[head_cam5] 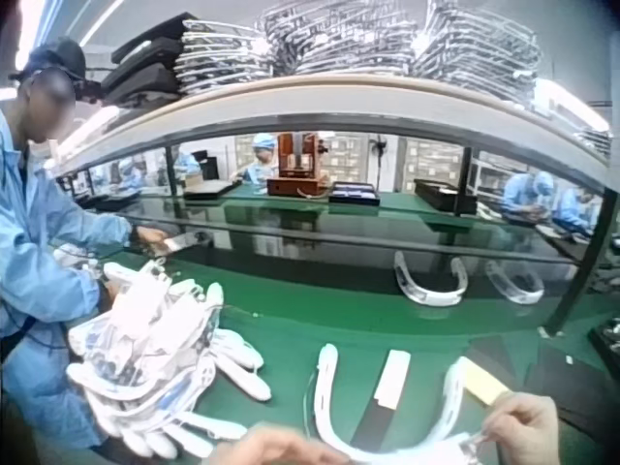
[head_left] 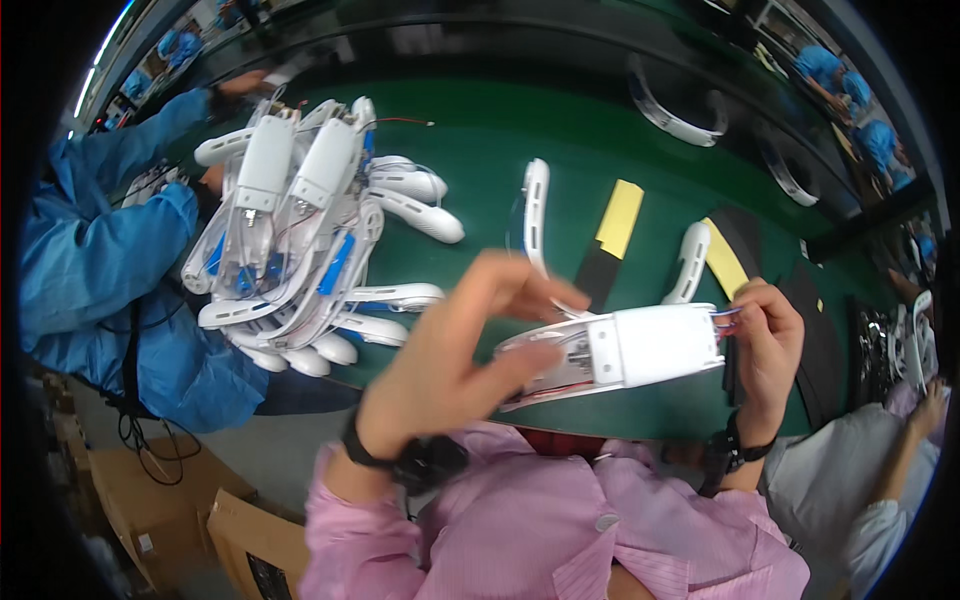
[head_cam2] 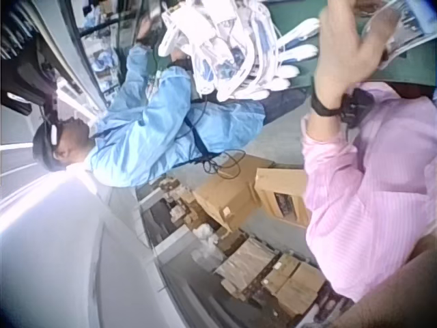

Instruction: Assembling components of wearable electronic devices on a factory production line.

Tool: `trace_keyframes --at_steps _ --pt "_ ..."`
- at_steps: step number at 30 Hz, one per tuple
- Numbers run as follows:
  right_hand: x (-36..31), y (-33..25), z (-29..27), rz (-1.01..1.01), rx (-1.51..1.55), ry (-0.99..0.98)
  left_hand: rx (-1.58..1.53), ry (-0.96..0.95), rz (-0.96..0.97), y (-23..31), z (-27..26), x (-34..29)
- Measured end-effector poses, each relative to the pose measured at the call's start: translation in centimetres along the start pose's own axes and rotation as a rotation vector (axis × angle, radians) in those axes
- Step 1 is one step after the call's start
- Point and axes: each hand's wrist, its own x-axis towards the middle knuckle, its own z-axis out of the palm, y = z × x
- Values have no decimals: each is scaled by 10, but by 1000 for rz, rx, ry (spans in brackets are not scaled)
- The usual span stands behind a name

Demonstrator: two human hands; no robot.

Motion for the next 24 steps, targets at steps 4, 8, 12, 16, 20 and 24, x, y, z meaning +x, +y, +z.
trace_keyframes --at_steps 4,8,12,16,20,24 --pt "2 8 -26 -113 -129 -70 247 -662 -439 31 8 92" --pt "10 -17 -21 -312 -546 -187 -21 -1034 -790 18 38 113" --pt "7 -27 -20 -373 -642 -237 -197 -1065 -879 21 58 114" --pt "-3 -34 -17 -540 -789 -310 -142 -1054 -808 33 57 111" --pt "-10 -39 -12 -555 -789 -267 -69 -1043 -724 46 54 109" --pt "-18 -45 -3 -427 -689 -216 259 -871 -445 20 53 92"
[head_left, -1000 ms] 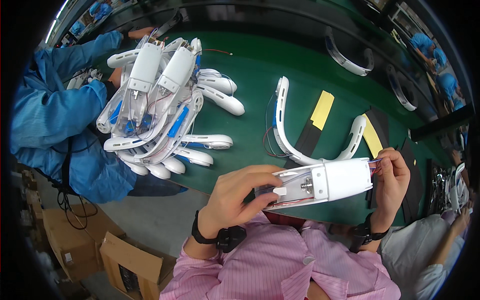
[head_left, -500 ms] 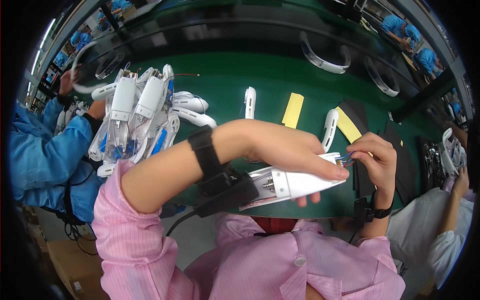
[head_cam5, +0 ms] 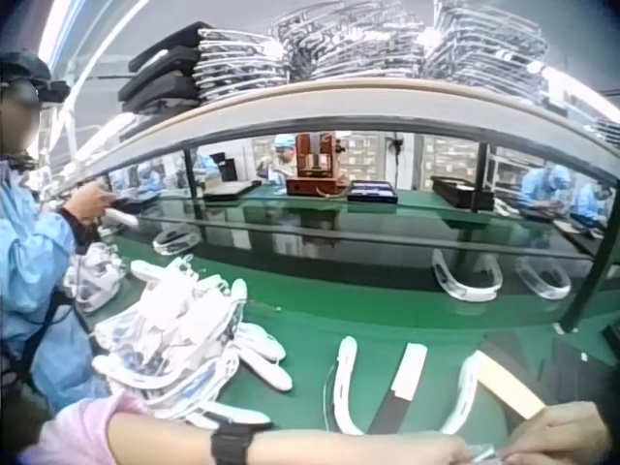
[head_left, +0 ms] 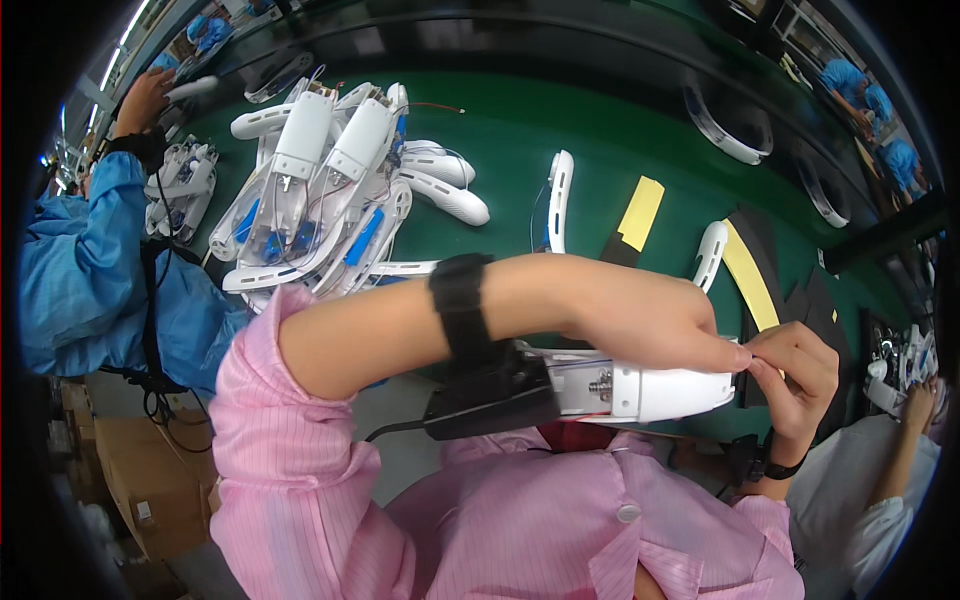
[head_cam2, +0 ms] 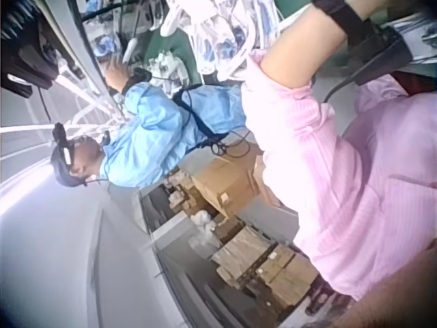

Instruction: Assembling components of wearable electronic devices on a factory production line.

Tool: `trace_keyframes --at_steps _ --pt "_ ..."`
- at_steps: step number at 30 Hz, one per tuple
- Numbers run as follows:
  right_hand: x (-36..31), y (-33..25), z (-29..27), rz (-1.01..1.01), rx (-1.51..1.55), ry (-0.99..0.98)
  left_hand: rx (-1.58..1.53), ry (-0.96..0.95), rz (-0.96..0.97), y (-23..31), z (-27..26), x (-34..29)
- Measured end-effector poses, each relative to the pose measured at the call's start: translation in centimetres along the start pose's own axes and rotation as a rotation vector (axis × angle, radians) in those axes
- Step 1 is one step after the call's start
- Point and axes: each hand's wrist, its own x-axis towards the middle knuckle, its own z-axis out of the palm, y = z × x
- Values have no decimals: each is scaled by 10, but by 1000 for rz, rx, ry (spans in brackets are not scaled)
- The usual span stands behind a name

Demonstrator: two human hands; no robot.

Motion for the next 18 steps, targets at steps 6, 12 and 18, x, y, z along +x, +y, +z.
trace_keyframes --at_steps 6,12,18 --pt "-7 1 -1 82 -6 12 493 741 520 -15 17 -73" --pt "-6 10 4 114 26 6 501 793 367 -38 60 -85" --pt "-9 13 4 133 68 9 214 686 421 -47 58 -83"
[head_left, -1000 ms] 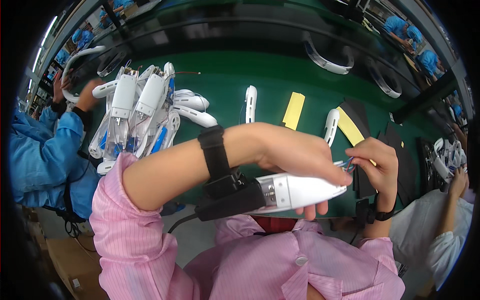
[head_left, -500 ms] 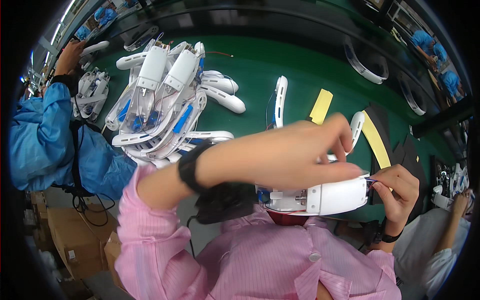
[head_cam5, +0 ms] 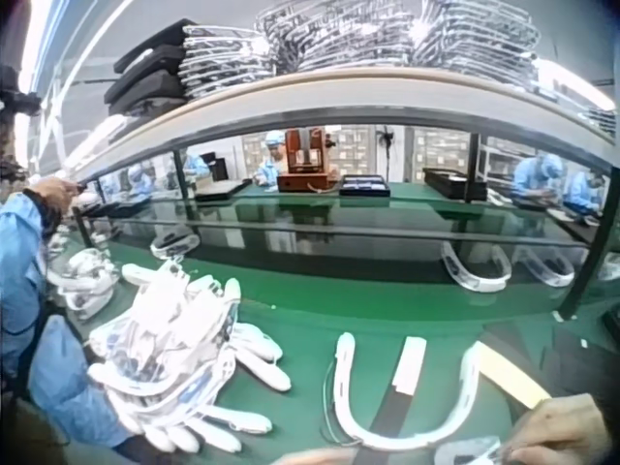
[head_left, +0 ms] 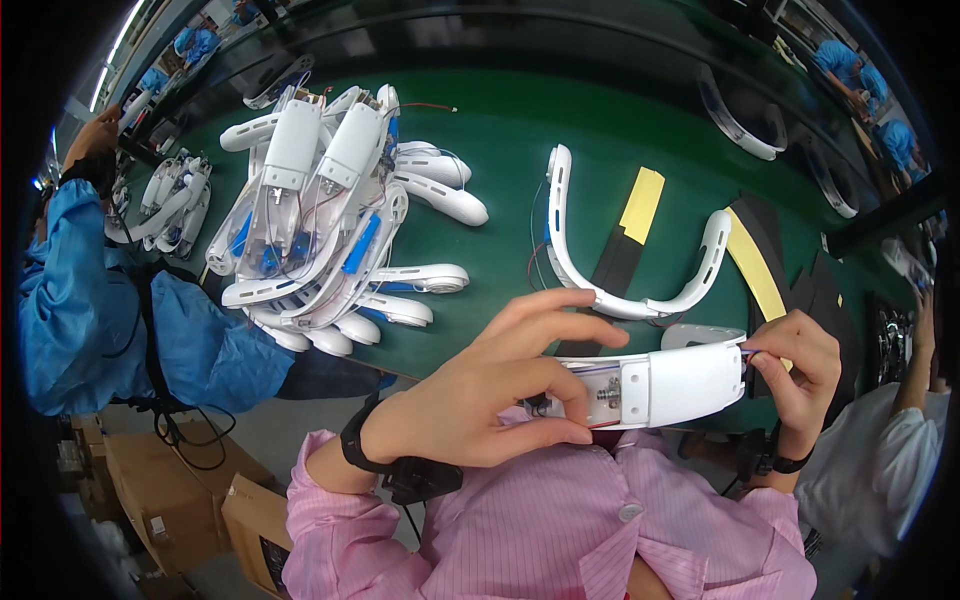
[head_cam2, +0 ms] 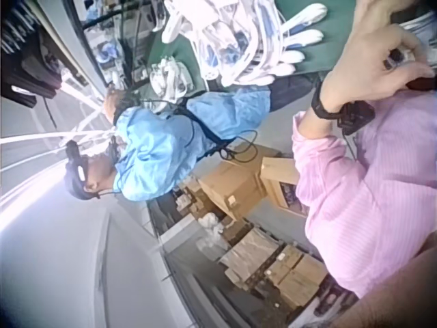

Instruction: Assembling components of wearable electronic devices on a factory production line.

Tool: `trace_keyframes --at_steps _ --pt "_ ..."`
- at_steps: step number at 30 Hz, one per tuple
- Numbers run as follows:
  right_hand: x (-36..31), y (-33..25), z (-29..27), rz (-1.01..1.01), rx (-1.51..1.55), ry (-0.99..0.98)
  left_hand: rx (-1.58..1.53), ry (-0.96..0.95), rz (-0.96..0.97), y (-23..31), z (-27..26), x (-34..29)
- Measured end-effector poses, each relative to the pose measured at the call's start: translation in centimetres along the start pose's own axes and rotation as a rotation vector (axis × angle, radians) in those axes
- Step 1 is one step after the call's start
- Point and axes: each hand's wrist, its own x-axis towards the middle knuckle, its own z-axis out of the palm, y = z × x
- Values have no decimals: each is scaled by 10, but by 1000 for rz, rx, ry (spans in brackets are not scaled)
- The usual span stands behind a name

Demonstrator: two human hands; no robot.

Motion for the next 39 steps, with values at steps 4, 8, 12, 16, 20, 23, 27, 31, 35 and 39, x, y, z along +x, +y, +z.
trace_keyframes --at_steps 4,8,12,16,20,23,27,31,35,39 --pt "-3 3 -1 -81 58 -59 -48 -47 -20 -5 -4 -1" --pt "-3 5 -1 -103 61 -62 209 -7 72 -9 -1 -3" --pt "-8 5 0 13 1 52 413 83 142 -12 4 -10" --pt "-12 10 13 194 163 248 58 8 -94 -9 3 -1" --pt "4 14 9 221 189 147 -228 -120 -300 -3 -16 55" --pt "13 22 -3 160 401 -9 -169 -488 -512 11 -14 119" --pt "13 37 -5 165 588 -22 -619 -873 -1036 2 28 148" --pt "5 29 -24 141 535 -123 -1018 -794 -1129 22 49 127" --pt "11 -13 -33 -238 315 -26 -685 -712 -891 75 36 108" --pt "19 -46 -24 -316 184 196 -85 -427 -275 78 34 74"
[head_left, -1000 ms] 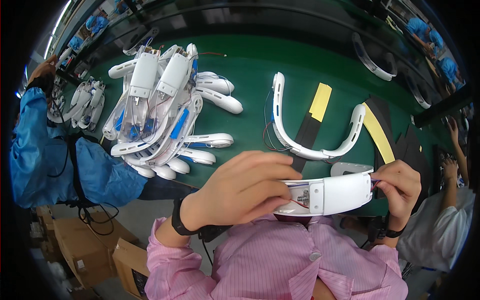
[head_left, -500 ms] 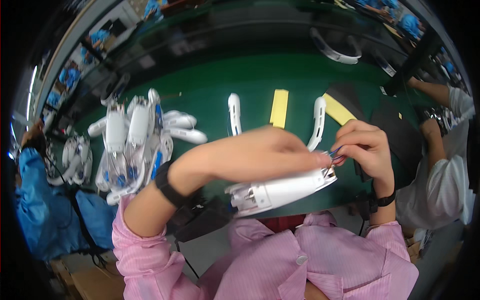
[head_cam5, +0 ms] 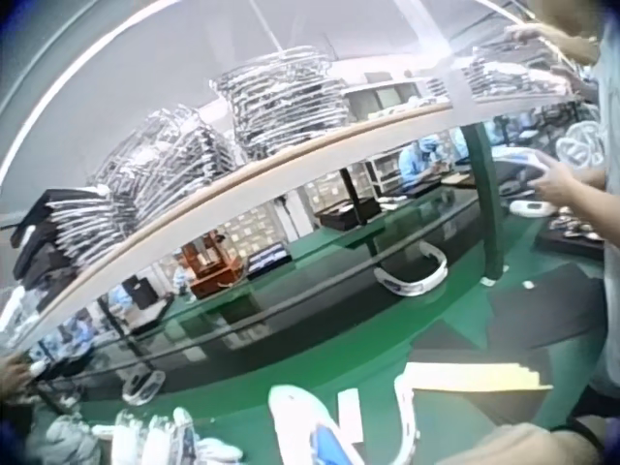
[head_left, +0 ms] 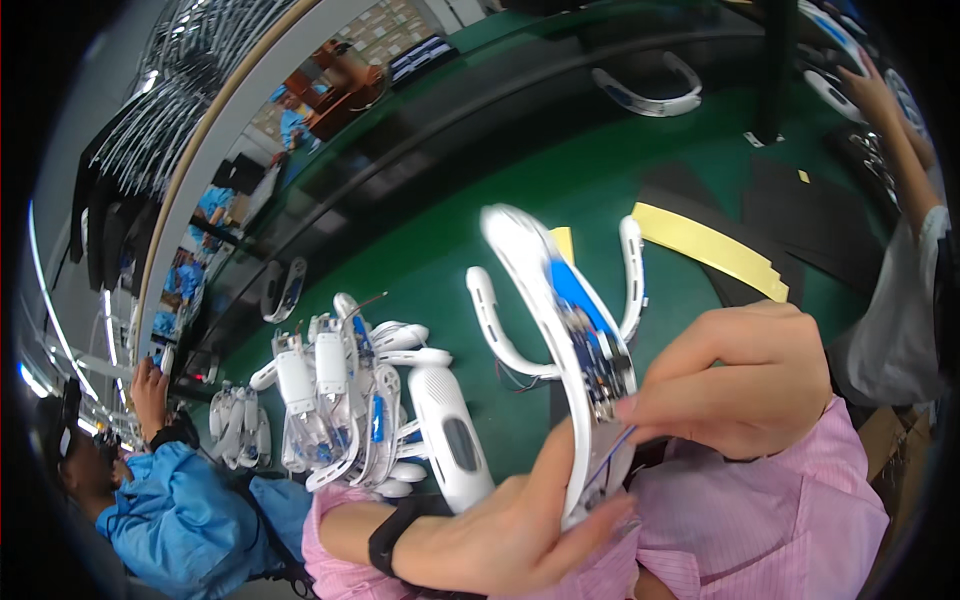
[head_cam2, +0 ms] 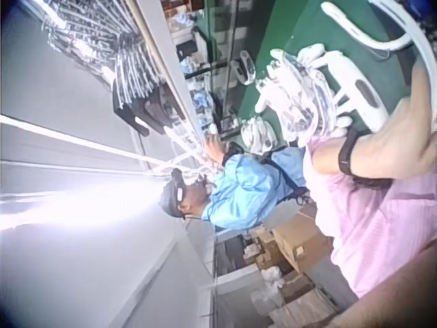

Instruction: Assembling components of wearable electronic devices on a factory production line.

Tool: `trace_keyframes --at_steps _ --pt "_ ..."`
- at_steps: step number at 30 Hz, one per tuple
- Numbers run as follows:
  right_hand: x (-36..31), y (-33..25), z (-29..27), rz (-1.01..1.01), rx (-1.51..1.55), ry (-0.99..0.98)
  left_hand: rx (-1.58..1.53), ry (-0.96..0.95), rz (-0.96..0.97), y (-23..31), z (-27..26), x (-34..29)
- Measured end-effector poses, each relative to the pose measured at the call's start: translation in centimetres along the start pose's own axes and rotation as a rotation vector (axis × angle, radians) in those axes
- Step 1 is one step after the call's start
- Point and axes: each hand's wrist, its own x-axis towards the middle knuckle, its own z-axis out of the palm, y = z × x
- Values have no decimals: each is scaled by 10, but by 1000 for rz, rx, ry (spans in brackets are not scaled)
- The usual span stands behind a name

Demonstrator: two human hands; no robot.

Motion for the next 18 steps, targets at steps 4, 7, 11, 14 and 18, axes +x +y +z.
trace_keyframes --at_steps 4,7,11,14,18 --pt "1 3 27 83 -35 194 463 390 194 -39 6 22" --pt "-5 18 55 165 229 377 703 527 366 -75 -2 43" --pt "-11 13 77 671 701 399 164 719 549 -109 -2 59" --pt "-8 6 89 623 777 425 386 1161 648 -126 18 84" --pt "-19 19 94 485 553 358 543 1275 816 -129 3 101"
